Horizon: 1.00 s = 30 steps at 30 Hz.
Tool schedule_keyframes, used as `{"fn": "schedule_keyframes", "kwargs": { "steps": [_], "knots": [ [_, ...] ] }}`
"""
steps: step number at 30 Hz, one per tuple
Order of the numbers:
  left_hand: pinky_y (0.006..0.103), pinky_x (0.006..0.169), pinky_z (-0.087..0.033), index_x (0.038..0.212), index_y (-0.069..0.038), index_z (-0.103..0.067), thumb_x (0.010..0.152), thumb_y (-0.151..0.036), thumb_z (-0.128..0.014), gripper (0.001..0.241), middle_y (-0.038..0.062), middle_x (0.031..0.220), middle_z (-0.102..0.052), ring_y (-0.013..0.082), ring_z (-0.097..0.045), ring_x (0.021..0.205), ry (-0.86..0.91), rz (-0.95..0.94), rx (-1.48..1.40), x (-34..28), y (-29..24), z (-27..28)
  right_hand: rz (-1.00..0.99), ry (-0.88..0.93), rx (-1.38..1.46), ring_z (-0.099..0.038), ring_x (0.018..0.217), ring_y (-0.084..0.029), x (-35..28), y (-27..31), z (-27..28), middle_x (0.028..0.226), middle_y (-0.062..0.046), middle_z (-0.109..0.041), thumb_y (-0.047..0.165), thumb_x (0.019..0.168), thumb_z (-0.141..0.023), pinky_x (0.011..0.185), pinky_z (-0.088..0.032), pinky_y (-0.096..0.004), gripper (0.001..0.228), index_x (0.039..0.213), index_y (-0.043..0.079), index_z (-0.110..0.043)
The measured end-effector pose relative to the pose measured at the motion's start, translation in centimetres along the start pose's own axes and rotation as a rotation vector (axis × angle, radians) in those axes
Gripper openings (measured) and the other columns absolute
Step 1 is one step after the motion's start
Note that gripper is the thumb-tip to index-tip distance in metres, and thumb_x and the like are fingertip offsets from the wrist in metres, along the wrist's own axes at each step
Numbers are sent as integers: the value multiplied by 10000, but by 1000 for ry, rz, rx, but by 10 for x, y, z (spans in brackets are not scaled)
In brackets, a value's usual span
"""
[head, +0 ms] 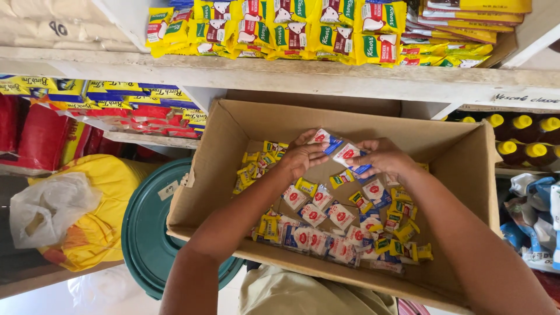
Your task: Organizing and stocking small seasoning packets from a cardboard box onto store shelves.
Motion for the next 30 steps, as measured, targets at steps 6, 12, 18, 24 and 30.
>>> {"fn": "schedule_keyframes", "kwargs": {
  "steps": [6, 12, 18, 24, 30],
  "knots": [
    [429, 844, -654, 1571, -96, -201, 712, 85, -816, 1072, 234, 1227, -656, 320, -718, 1017, -176, -65, 40, 10, 6, 19, -155, 5, -69, -735, 822, -297, -19, 5, -18, 1057, -162, -786, 319, 748, -854, 713, -630, -359, 676, 1332, 101, -594],
    [416, 806, -637, 1598, -84, -116, 748, 28, -825, 1113, 210, 1257, -658, 294, -718, 983, -41, -129, 257, 9, -1, 3, 49, 7, -95, -714, 803, -163, 12, -11, -10, 949, -83, -789, 374, 824, -816, 705, -578, -309, 467, 1152, 52, -738],
    [422, 787, -648, 1555, -40, -302, 741, -96, -857, 987, 169, 1181, -705, 275, -741, 965, -20, -121, 173, -9, -7, -20, 71, -69, -32, -647, 740, -130, 4, -4, -7, 884, -52, -747, 296, 846, -815, 638, -520, -328, 287, 1015, 74, -752],
    [439, 855, -643, 1390, 2, -497, 803, -305, -830, 741, 205, 1144, -698, 301, -756, 954, 172, 110, 121, -39, 14, -56, 169, -96, 166, -696, 713, -132, 10, 1, 0, 854, -72, -767, 200, 864, -800, 655, -584, -317, 208, 970, 34, -731],
    [424, 866, -654, 1248, 53, -566, 761, -193, -862, 620, 234, 1081, -728, 338, -754, 964, 262, 150, 348, -61, 39, -84, 244, -127, 230, -672, 691, -122, 16, -3, 6, 848, -75, -751, 184, 877, -793, 604, -572, -294, 182, 962, 33, -741]
  ]
}}
Point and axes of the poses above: each hand's wrist, its own x-axis towards the middle knuckle, its own z-axis out of the back of the hand, y = z × x, the point moved 9 cm from there along x, towards the middle knuckle
